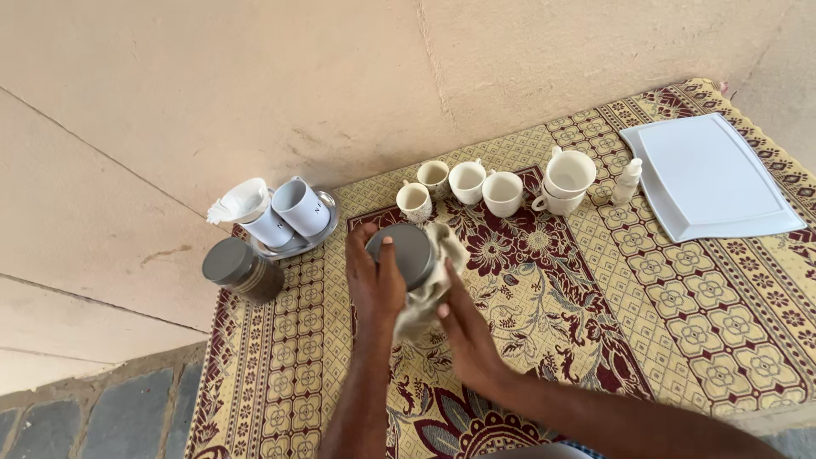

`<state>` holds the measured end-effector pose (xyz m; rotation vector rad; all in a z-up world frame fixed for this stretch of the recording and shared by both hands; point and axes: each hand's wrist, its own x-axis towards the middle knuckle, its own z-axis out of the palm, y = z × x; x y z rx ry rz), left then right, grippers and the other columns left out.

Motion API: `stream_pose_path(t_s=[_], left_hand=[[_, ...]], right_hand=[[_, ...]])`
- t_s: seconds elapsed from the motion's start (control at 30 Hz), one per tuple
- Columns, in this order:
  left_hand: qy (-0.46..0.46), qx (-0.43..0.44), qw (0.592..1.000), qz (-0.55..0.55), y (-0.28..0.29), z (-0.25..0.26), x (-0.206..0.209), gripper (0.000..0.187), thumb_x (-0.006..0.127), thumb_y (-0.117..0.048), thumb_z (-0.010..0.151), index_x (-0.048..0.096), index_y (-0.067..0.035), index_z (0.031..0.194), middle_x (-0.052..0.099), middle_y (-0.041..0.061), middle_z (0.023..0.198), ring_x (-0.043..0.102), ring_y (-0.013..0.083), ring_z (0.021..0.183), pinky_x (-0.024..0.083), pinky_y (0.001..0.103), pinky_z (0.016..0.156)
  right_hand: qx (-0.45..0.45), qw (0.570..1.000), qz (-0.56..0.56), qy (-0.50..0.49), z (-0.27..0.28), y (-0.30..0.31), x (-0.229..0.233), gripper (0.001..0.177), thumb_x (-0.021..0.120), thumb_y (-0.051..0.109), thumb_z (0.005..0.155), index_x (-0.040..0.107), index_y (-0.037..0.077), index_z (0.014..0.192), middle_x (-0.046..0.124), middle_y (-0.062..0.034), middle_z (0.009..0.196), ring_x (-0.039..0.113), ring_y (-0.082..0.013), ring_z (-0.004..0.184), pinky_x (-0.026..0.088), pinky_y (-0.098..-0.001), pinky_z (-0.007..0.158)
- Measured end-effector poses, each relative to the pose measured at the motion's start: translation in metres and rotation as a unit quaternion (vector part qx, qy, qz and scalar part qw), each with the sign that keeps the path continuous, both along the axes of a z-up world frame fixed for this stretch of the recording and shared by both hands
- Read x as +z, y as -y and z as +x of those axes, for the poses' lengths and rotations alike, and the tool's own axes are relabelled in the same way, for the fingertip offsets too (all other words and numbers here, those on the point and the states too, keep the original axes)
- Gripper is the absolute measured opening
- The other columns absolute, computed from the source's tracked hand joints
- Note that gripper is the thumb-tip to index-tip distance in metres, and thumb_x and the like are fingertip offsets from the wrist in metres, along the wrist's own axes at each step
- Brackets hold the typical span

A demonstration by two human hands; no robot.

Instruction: The person wipes the exterior of a white cylindrical container with a gray lid using a cloth. They then pick up a small spray bottle and apply liquid to the container's surface before continuing to wipe it down thoroughly.

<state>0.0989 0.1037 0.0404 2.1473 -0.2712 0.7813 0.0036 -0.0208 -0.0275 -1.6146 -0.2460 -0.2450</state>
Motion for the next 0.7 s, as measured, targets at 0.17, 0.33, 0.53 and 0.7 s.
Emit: stream_pose_path(t_s=[0.17, 0.33, 0.53, 0.7], left_hand=[[-0.082, -0.023, 0.996, -0.003, -0.008, -0.001, 0.002, 0.033, 0.051, -0.022, 0.105, 0.05, 0.0, 0.129, 0.064, 0.023, 0.119, 0.068, 0.0374, 0.105, 0.058, 0.049, 0.084], [-0.052, -0.004, 0.999, 0.016, -0.003, -0.003, 0.002, 0.022, 0.055, -0.018, 0.104, 0.055, -0.003, 0.12, 0.067, 0.017, 0.111, 0.069, 0.0346, 0.097, 0.055, 0.048, 0.08], [-0.016, -0.021, 1.0, 0.015, -0.006, 0.007, -0.001, 0.017, 0.055, -0.007, 0.098, 0.052, -0.002, 0.115, 0.063, 0.017, 0.106, 0.066, 0.0346, 0.095, 0.053, 0.049, 0.081], [-0.027, -0.056, 0.998, -0.003, -0.009, 0.012, -0.001, 0.018, 0.056, -0.006, 0.098, 0.05, -0.001, 0.114, 0.064, 0.018, 0.108, 0.067, 0.0353, 0.095, 0.053, 0.048, 0.081]], right_hand=[[-0.079, 0.973, -0.163, 0.144, 0.019, -0.002, 0.02, 0.064, 0.018, 0.039, 0.113, 0.012, -0.001, 0.163, 0.018, -0.0321, 0.168, 0.023, -0.0498, 0.154, 0.026, -0.0573, 0.124], [-0.106, 0.962, -0.112, 0.224, 0.072, -0.008, 0.031, 0.054, 0.02, 0.038, 0.117, 0.041, 0.007, 0.156, 0.04, -0.0246, 0.16, 0.045, -0.0382, 0.149, 0.042, -0.0491, 0.123], [0.079, 0.995, 0.061, 0.031, 0.13, 0.006, 0.031, 0.056, 0.027, 0.037, 0.11, 0.055, 0.005, 0.147, 0.069, -0.0235, 0.128, 0.068, -0.0351, 0.118, 0.054, -0.0453, 0.108], [0.123, 0.959, 0.146, -0.209, 0.176, 0.018, -0.011, 0.061, 0.021, 0.039, 0.108, 0.052, 0.001, 0.144, 0.064, -0.0245, 0.132, 0.067, -0.0359, 0.117, 0.053, -0.0464, 0.106]])
